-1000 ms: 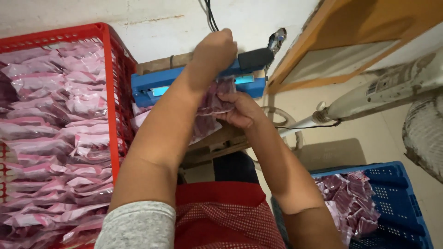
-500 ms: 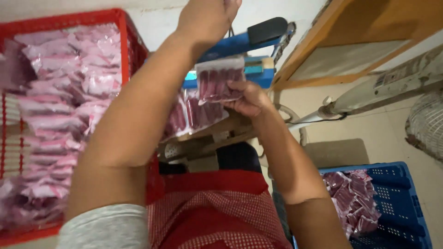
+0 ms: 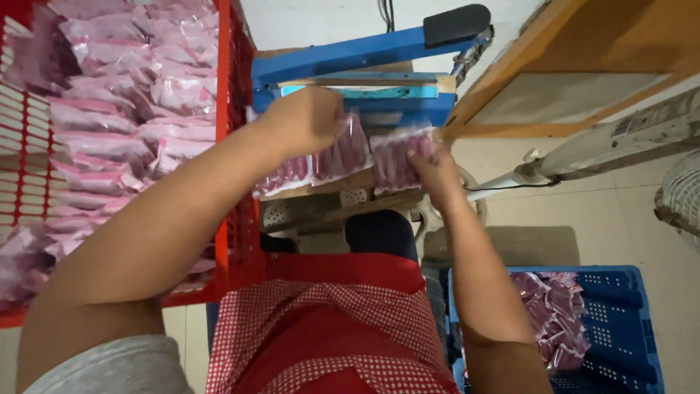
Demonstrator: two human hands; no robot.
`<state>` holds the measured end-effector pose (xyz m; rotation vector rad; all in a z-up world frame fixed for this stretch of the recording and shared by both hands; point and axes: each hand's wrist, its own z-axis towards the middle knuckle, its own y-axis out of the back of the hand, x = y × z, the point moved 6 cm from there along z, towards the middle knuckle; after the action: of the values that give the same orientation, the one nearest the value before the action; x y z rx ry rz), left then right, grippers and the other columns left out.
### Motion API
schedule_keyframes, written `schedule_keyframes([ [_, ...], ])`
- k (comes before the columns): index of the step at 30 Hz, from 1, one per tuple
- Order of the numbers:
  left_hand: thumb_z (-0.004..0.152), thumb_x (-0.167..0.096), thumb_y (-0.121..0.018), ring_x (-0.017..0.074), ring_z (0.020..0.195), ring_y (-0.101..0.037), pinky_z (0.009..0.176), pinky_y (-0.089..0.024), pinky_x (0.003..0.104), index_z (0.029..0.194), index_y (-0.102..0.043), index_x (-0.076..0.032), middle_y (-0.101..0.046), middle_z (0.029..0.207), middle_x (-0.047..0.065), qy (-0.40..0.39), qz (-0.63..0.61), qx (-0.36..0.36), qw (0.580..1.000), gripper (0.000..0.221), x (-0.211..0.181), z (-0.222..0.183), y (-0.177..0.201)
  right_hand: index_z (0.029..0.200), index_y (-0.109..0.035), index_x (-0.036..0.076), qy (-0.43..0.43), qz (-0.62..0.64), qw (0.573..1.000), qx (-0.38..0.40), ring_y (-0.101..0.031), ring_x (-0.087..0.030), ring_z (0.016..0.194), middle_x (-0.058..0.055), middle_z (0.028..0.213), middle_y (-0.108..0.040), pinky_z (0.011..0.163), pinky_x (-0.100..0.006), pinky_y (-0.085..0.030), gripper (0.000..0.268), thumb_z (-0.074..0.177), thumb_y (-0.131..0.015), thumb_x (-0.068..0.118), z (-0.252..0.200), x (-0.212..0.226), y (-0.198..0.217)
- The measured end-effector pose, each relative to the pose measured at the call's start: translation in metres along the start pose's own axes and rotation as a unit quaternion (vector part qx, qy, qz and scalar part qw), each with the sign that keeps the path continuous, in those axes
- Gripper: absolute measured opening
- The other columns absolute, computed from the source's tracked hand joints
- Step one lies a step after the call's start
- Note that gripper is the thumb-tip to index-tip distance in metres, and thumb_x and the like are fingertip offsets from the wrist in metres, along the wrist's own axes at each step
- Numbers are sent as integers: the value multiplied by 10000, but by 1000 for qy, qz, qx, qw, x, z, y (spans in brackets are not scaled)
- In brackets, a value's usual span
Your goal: Sealing small plastic food pouches using a manual heat sealer and organizing them into a crate.
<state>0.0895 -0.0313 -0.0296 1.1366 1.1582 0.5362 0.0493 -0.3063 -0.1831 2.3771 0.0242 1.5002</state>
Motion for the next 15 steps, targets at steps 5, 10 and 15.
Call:
schedule_keyframes([
  [5, 893, -404, -593, 415, 1011, -729, 873, -583, 573, 1046, -744, -143, -760, 974, 157, 77, 38, 97, 992, 338, -14, -30, 6, 1433, -570, 132, 440, -417, 738, -297, -627, -344, 1137, -134, 1225, -575, 917, -473, -563, 738, 795, -860, 365, -37, 51, -5],
  [10, 917, -346, -616, 402, 1017, -741, 880, -589, 554, 1072, -762, -111, -772, 995, 176, 38, 100, 141, 984, 317, -14, -32, -7, 1269, -693, 169, 400, -360, 838, -89, -667, -300, 1127, -67, 1116, -694, 979, -447, -507, 430, 897, -757, 375, -44, 91, -54],
  [15, 893, -332, -641, 434, 984, -745, 828, -596, 590, 1009, -792, -68, -771, 929, 212, 69, 96, 176, 977, 326, -26, -46, 2, 1222, -713, 96, 222, -406, 881, 97, -703, -368, 1127, -134, 1086, -759, 929, -531, -559, 566, 814, -744, 486, -21, 98, -101],
])
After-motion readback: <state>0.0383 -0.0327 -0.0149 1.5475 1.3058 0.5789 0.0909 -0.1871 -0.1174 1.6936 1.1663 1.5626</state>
